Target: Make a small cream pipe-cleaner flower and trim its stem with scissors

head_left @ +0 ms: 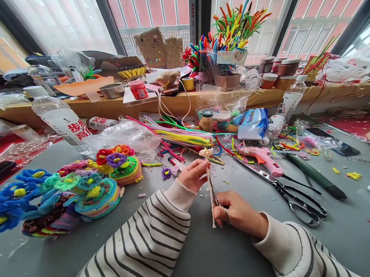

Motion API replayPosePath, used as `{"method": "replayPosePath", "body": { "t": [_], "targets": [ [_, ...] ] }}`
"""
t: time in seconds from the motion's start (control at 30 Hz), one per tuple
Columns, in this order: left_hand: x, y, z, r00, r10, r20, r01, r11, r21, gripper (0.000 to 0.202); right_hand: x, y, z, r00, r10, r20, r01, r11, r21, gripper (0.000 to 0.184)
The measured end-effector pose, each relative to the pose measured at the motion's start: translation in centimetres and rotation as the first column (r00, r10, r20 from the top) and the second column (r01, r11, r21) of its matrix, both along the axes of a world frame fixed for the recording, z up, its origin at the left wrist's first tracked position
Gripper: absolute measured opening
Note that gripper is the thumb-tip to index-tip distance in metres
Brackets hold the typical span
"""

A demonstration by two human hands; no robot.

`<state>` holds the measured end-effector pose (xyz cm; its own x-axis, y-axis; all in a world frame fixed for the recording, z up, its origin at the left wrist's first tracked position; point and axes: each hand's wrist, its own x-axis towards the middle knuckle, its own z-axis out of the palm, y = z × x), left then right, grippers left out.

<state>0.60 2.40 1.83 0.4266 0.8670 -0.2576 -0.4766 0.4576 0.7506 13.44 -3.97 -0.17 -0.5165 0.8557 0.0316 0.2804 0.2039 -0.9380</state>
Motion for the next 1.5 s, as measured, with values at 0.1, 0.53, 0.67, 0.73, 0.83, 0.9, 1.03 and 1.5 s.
{"method": "replayPosePath", "body": {
  "t": [0.1,0.53,0.67,0.73,0.83,0.9,1.03,1.5],
  "targets": [
    [0.02,0.05,0.06,1.000,0.002,-0.002,-0.002,1.000,0.000,0.030,0.00,0.00,-0.17,1.000,-0.028,-0.007,0.028,1.000,-0.010,0.068],
    [-0.06,0.20,-0.21,0.999,0.028,0.038,-0.029,0.999,0.021,0.030,-0.15,0.14,-0.38,0.998,-0.053,-0.016,0.052,0.997,-0.060,0.063],
    [-0.15,0.24,-0.08,0.999,0.041,0.036,-0.041,0.999,0.009,0.030,-0.19,0.21,-0.43,0.998,-0.058,-0.021,0.056,0.996,-0.072,0.063],
    [-0.23,0.22,0.08,0.998,0.047,0.045,-0.047,0.999,0.004,0.030,-0.15,0.23,-0.48,0.999,-0.045,-0.014,0.044,0.997,-0.068,0.063],
    [-0.37,0.14,0.43,0.997,0.049,0.062,-0.049,0.999,-0.001,0.029,-0.03,0.20,-0.55,1.000,-0.019,-0.011,0.018,0.999,-0.026,0.065],
    [-0.44,0.09,0.62,0.996,0.051,0.071,-0.050,0.999,-0.009,0.029,0.06,0.16,-0.56,1.000,0.002,-0.014,-0.001,1.000,0.019,0.069],
    [-0.45,0.01,0.66,0.996,0.040,0.079,-0.039,0.999,-0.008,0.028,0.23,0.03,-0.46,0.997,0.077,0.006,-0.078,0.995,0.055,0.075],
    [0.03,-0.38,0.15,0.997,-0.063,0.033,0.062,0.998,0.029,0.026,0.04,-0.20,-0.25,0.999,0.045,0.023,-0.046,0.996,0.072,0.072]
  ]
}}
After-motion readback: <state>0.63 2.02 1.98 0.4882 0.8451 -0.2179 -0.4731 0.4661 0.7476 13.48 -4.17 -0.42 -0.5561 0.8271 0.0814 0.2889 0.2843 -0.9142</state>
